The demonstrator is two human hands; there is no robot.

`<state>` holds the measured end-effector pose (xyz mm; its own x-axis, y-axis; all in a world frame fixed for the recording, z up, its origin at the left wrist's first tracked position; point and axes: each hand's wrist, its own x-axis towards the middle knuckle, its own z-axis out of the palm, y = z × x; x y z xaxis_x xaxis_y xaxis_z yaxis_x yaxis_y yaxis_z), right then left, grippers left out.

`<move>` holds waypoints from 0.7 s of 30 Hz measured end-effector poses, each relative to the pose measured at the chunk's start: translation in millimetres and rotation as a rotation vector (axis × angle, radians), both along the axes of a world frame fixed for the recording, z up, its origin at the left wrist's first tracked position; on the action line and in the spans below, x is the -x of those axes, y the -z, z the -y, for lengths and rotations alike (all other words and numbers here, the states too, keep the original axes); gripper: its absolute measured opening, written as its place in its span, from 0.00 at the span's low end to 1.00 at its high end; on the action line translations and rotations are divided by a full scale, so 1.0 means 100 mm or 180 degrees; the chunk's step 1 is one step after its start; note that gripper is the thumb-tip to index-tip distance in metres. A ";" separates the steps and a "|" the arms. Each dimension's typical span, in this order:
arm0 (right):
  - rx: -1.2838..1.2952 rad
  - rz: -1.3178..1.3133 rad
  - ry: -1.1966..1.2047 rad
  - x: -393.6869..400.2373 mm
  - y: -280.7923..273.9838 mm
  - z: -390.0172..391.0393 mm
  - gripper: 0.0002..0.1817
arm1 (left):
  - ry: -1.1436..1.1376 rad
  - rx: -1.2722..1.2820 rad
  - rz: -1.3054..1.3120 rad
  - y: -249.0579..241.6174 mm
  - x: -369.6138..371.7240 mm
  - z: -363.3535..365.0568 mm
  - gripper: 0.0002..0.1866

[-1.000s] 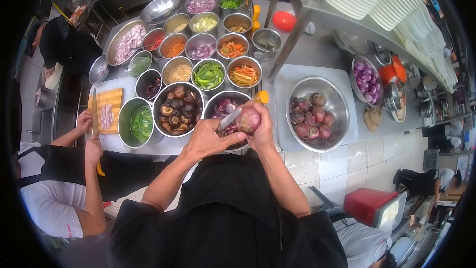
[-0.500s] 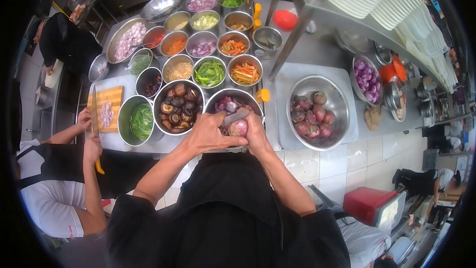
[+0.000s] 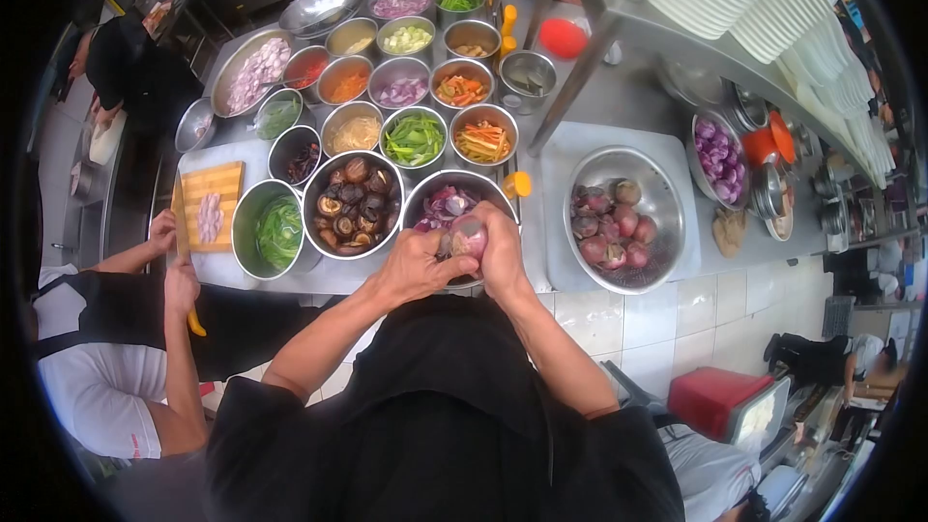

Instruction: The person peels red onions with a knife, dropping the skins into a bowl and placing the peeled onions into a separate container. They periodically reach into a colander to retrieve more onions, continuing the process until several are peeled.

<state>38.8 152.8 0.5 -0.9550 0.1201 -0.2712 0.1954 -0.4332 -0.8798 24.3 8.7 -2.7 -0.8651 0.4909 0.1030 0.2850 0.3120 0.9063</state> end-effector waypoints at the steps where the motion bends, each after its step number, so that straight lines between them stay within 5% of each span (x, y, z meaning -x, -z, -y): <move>1: 0.0001 -0.0002 -0.0002 0.00 -0.08 -0.02 0.18 | 0.0067 -0.0022 -0.0171 0.03 0.01 0.00 0.31; 4: 0.0053 0.0866 -0.0490 0.02 -0.22 -0.08 0.18 | 0.0087 0.0002 -0.0192 0.09 0.02 -0.01 0.31; 8: -0.0195 0.0530 -0.0543 0.06 -0.22 -0.10 0.19 | 0.0267 0.0287 -0.0282 -0.06 0.06 0.02 0.28; 10: -0.0238 0.0332 -0.0676 0.07 -0.36 -0.14 0.20 | 0.0126 -0.0150 0.0056 -0.12 0.08 0.02 0.21; 12: 0.0430 -0.0007 -0.1261 0.06 -0.46 -0.21 0.22 | 0.0112 -0.0372 0.0124 -0.12 0.06 -0.01 0.21; 15: 0.0335 -0.0094 -0.1435 0.10 -0.29 -0.34 0.23 | -0.0110 -0.0440 0.0089 -0.17 0.03 -0.03 0.19; 21: 0.0382 0.0000 -0.0519 0.07 -0.15 -0.18 0.18 | -0.0901 -0.0357 -0.0225 0.01 0.05 -0.11 0.19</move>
